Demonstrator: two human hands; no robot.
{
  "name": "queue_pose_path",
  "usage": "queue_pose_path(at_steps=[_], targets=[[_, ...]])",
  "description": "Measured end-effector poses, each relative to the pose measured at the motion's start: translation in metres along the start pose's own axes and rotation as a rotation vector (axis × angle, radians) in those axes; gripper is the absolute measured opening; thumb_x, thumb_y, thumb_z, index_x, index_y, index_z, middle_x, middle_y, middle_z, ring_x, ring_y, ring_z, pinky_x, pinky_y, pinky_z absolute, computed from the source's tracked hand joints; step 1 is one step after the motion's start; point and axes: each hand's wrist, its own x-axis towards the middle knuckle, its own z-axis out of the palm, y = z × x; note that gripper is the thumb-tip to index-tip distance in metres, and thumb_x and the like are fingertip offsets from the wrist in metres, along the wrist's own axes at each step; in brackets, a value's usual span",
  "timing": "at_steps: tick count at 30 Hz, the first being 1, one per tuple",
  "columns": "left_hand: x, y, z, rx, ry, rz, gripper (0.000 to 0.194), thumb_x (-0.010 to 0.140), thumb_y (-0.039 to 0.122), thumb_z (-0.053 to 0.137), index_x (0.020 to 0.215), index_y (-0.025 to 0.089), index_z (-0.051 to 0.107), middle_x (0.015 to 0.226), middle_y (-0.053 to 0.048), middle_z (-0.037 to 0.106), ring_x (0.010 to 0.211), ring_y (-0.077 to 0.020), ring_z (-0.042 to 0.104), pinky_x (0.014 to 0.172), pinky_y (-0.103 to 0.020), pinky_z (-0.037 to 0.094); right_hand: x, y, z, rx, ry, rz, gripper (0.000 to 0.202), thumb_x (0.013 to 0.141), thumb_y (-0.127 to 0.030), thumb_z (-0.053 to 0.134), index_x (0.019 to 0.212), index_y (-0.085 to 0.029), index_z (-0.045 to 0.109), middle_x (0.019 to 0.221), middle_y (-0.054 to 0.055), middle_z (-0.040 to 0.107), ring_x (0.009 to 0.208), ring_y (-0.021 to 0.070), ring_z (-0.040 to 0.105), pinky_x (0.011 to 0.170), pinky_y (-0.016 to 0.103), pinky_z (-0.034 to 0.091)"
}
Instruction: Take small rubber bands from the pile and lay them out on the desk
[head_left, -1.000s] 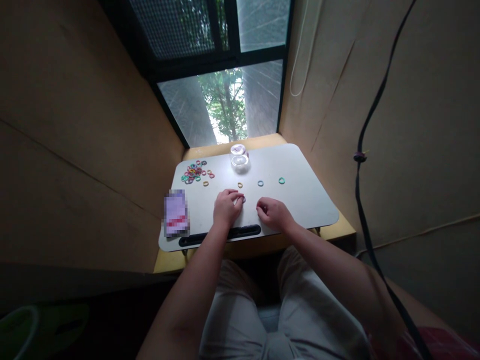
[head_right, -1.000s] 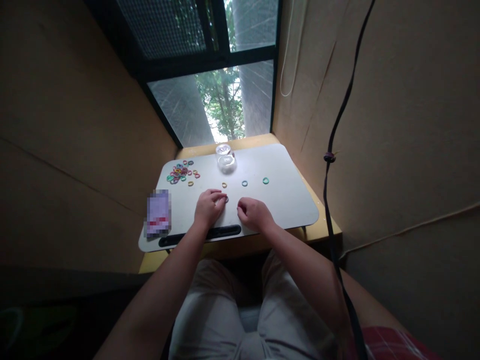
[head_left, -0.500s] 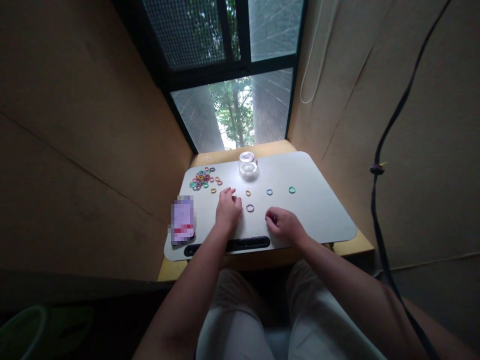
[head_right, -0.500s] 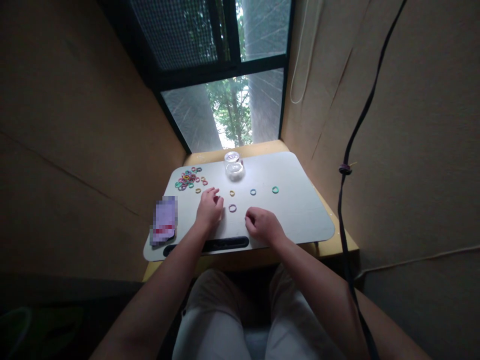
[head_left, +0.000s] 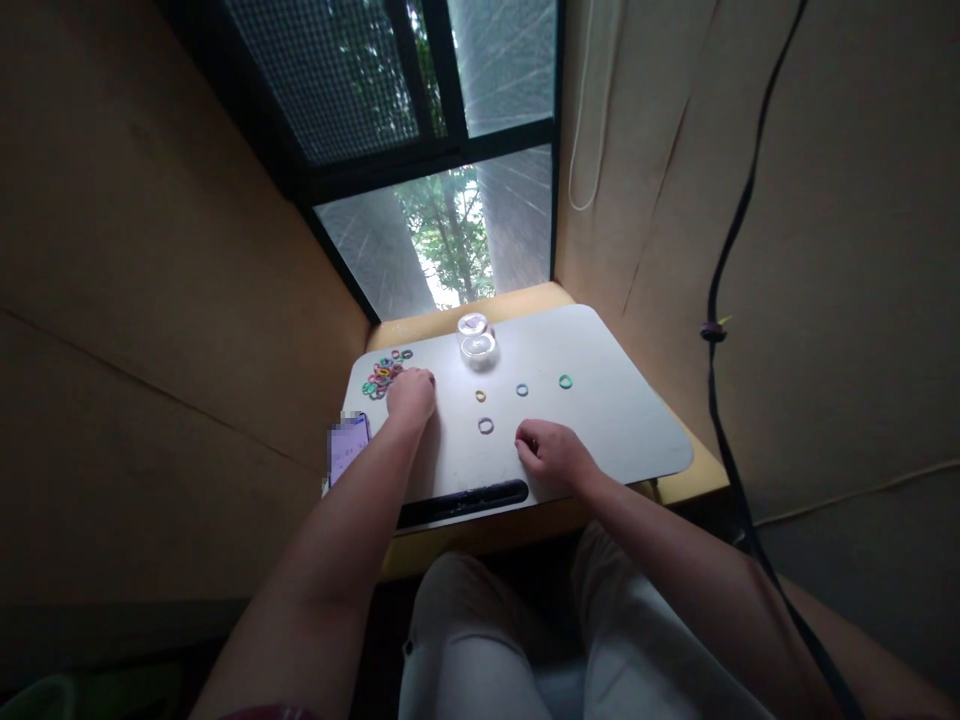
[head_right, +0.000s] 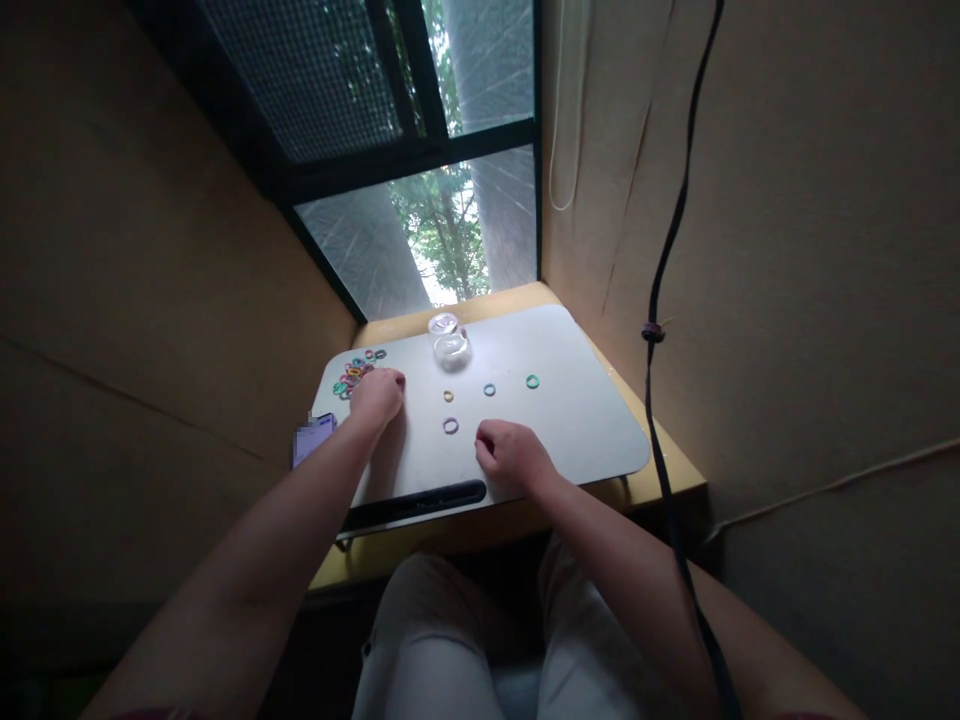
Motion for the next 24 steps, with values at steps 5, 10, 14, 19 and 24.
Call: queue_pose_path(at_steps=[5,10,14,19,24], targets=[[0.002,0.006,-0.006,0.005,-0.011,0.022,0.026,0.086,0.019,0.048,0.094,0.018,0.072,0.098,-0.015,0.07,0.096,-0.0277,0.063,0.086,-0.039,0.048,0.0,-0.001,-0.001,-0.005,-0.003,-0.003,0.01,0.082,-0.022,0.052,0.074,-0.02,0.056,0.071,0.0,0.061,0.062,0.0133,0.05,0.06,0.025,0.032],[-0.029,0.027,-0.011,-0.412,0.166,0.138,0.02,0.088,0.019,0.049,0.098,0.018,0.066,0.099,-0.01,0.069,0.093,-0.021,0.063,0.089,-0.035,0.048,0.0,-0.002,-0.002,0.008,0.005,-0.003,0.01,0.082,-0.021,0.052,0.074,-0.02,0.057,0.071,0.001,0.062,0.062,0.013,0.05,0.06,0.025,0.032],[-0.086,0.063,-0.005,-0.881,0.096,0.158,0.014,0.085,0.021,0.055,0.097,0.018,0.062,0.09,-0.006,0.07,0.077,-0.0151,0.066,0.07,-0.027,0.052,0.0,0.0,-0.001,0.047,0.013,-0.009,0.008,0.082,-0.023,0.053,0.079,-0.02,0.06,0.071,0.001,0.062,0.061,0.0129,0.051,0.061,0.025,0.034],[-0.134,0.099,0.016,-1.131,0.009,0.141,0.013,0.084,0.021,0.056,0.095,0.018,0.062,0.088,-0.004,0.07,0.073,-0.0133,0.067,0.066,-0.024,0.051,-0.001,0.004,0.0,0.125,0.02,-0.033,0.014,0.08,-0.021,0.055,0.092,-0.021,0.06,0.079,0.0,0.065,0.062,0.0122,0.053,0.062,0.023,0.037],[-0.134,0.105,0.024,-1.177,0.074,0.037,0.012,0.082,0.022,0.058,0.093,0.019,0.062,0.089,-0.002,0.07,0.071,-0.0124,0.067,0.065,-0.023,0.05,0.0,0.008,0.002,0.12,0.019,-0.028,0.011,0.084,-0.024,0.052,0.088,-0.02,0.062,0.077,0.001,0.065,0.063,0.0132,0.054,0.062,0.024,0.037]])
